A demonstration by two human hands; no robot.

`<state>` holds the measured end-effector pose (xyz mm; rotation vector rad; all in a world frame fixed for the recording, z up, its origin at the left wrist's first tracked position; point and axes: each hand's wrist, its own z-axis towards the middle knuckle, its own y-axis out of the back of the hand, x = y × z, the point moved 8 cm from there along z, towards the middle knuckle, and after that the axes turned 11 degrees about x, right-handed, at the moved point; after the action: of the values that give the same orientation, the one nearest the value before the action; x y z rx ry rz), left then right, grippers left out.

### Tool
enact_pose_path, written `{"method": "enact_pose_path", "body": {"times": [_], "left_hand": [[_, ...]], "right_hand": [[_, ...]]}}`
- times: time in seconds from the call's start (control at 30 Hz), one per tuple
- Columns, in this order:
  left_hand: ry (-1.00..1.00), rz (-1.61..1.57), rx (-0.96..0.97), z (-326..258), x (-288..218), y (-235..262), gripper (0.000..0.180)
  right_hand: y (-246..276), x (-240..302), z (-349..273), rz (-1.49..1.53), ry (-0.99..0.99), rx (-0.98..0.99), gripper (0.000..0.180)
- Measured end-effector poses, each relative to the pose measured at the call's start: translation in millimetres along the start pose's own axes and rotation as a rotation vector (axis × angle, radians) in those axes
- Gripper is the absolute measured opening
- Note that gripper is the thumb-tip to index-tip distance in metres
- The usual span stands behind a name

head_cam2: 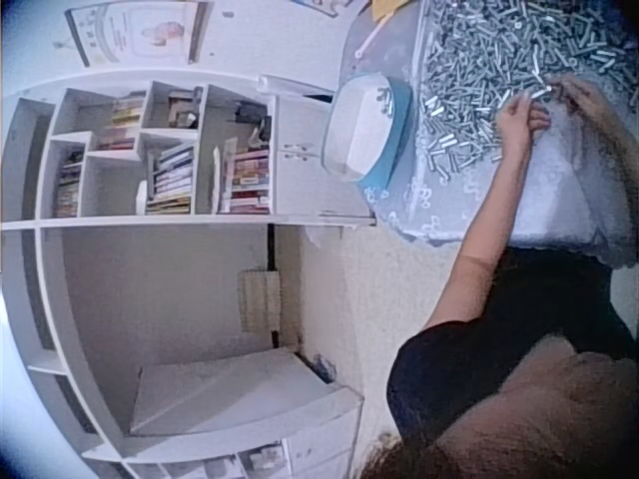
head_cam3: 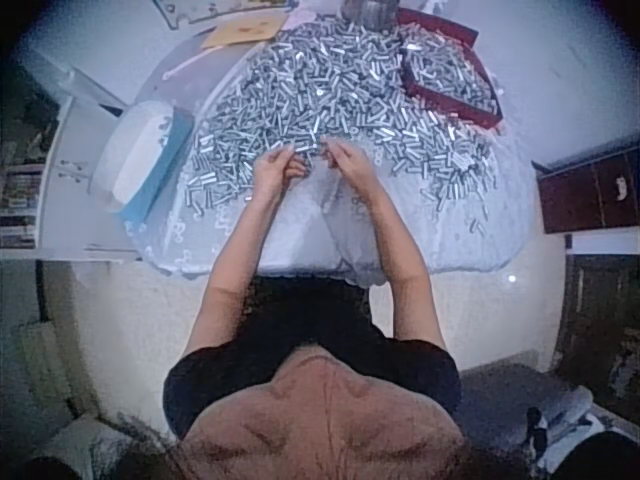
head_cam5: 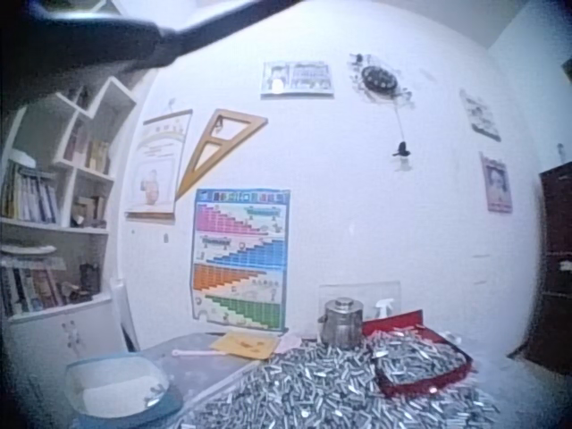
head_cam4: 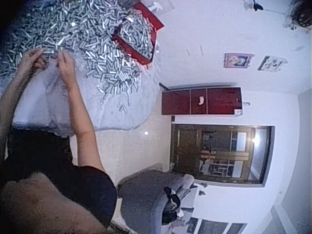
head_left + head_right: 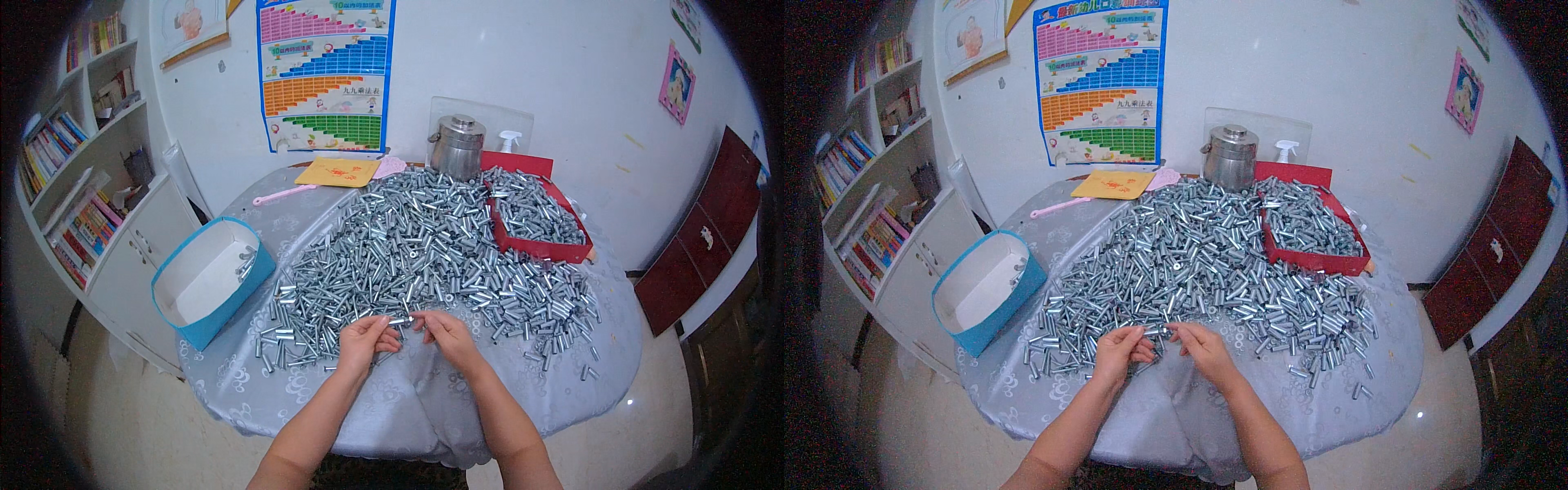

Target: The person repeatedly picks up small metal sleeves and washers from a large pile on a table and inserts the washers into the sleeves. The person then places the assembled fasteners into a blue plastic bin. The task is performed by hand without tools.

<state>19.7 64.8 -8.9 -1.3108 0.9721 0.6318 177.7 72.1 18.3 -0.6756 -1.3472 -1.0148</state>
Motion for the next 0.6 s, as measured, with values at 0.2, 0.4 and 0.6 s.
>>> {"method": "enact_pose_path", "body": {"times": [0.2, 0.4, 0.6], "left_hand": [[0.009, 0.006, -0.008, -0.6, -0.2, -0.8, 0.019], [-0.007, 0.019, -0.012, -0.5, -1.6, 0.9, 0.02], [-0.116, 0.0, -0.143, -1.8, -19.2, 19.1, 0.021]], "right_hand": [[-3.0, 2.7, -1.0, 0.048, -0.029, 0.02, 0.03], [-4.5, 0.9, 0.3, 0.001, -0.066, 0.026, 0.03], [7.5, -0.9, -2.8, -0.041, -0.123, -0.066, 0.032]]}}
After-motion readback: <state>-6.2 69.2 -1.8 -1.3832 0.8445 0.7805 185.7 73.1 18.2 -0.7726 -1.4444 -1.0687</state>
